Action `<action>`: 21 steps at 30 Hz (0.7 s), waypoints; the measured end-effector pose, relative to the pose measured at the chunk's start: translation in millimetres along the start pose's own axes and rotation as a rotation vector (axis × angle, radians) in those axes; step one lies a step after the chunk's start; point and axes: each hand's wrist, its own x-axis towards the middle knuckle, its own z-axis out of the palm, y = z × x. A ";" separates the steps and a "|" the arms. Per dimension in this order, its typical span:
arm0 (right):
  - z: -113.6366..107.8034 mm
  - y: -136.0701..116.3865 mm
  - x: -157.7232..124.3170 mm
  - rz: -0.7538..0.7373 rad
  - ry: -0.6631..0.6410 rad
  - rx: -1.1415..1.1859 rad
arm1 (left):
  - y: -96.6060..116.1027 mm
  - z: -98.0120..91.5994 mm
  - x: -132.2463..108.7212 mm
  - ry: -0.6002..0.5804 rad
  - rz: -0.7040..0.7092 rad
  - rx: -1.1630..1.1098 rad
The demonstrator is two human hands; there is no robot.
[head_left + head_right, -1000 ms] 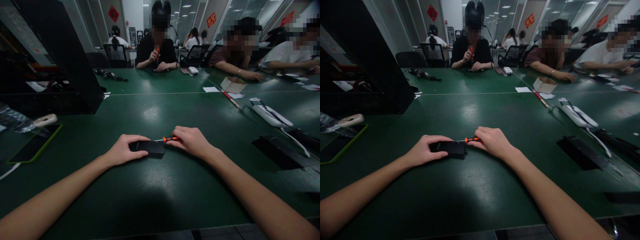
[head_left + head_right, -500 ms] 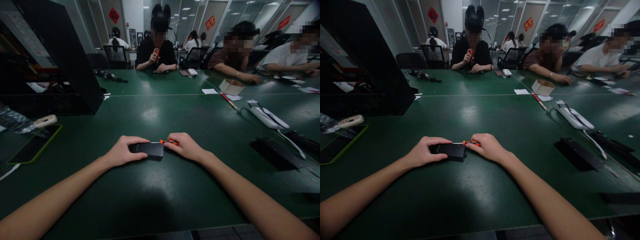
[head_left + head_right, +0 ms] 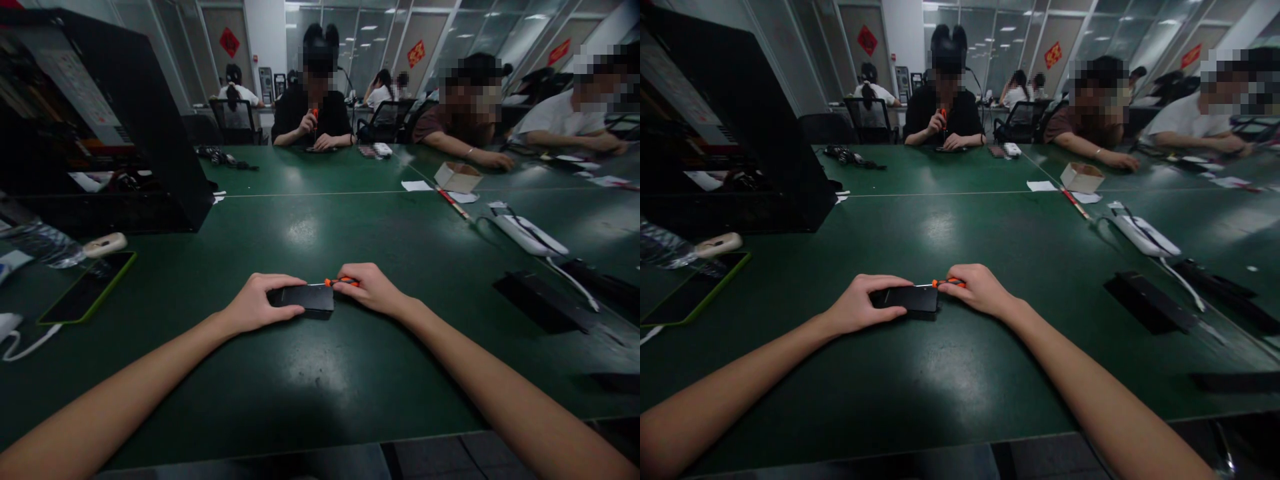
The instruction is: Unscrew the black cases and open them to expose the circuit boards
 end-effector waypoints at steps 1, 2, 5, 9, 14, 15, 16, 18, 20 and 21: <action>0.6 0.2 0.1 0.004 0.006 0.010 | 0.1 0.2 -0.2 0.001 0.005 0.002; 1.1 0.1 0.1 0.007 0.011 0.020 | 0.2 0.3 -0.5 0.000 0.010 0.004; 1.8 -0.4 0.0 0.009 0.021 0.049 | 0.9 0.8 -1.1 -0.007 0.018 0.000; 2.0 -0.6 -0.5 0.007 0.030 0.070 | 4.0 1.0 -1.0 -0.006 0.021 -0.007; 0.3 -1.9 -0.5 0.003 0.023 0.066 | 4.3 1.0 -0.9 -0.010 0.036 -0.003; -0.4 -2.2 -0.5 -0.006 0.021 0.058 | 3.4 1.2 -1.0 -0.009 0.038 0.000; -1.2 -2.4 -0.7 -0.018 0.021 0.042 | 2.2 1.6 -1.2 -0.007 0.037 0.001; -2.4 -2.1 -1.1 -0.037 0.022 -0.011 | 0.1 2.2 -1.3 -0.001 0.030 -0.002; -3.0 -1.1 -1.9 -0.044 0.025 -0.057 | -1.1 2.5 -1.0 -0.004 0.020 -0.008; -2.9 -0.5 -2.4 -0.045 0.027 -0.063 | -1.2 2.3 -0.8 -0.009 0.016 -0.011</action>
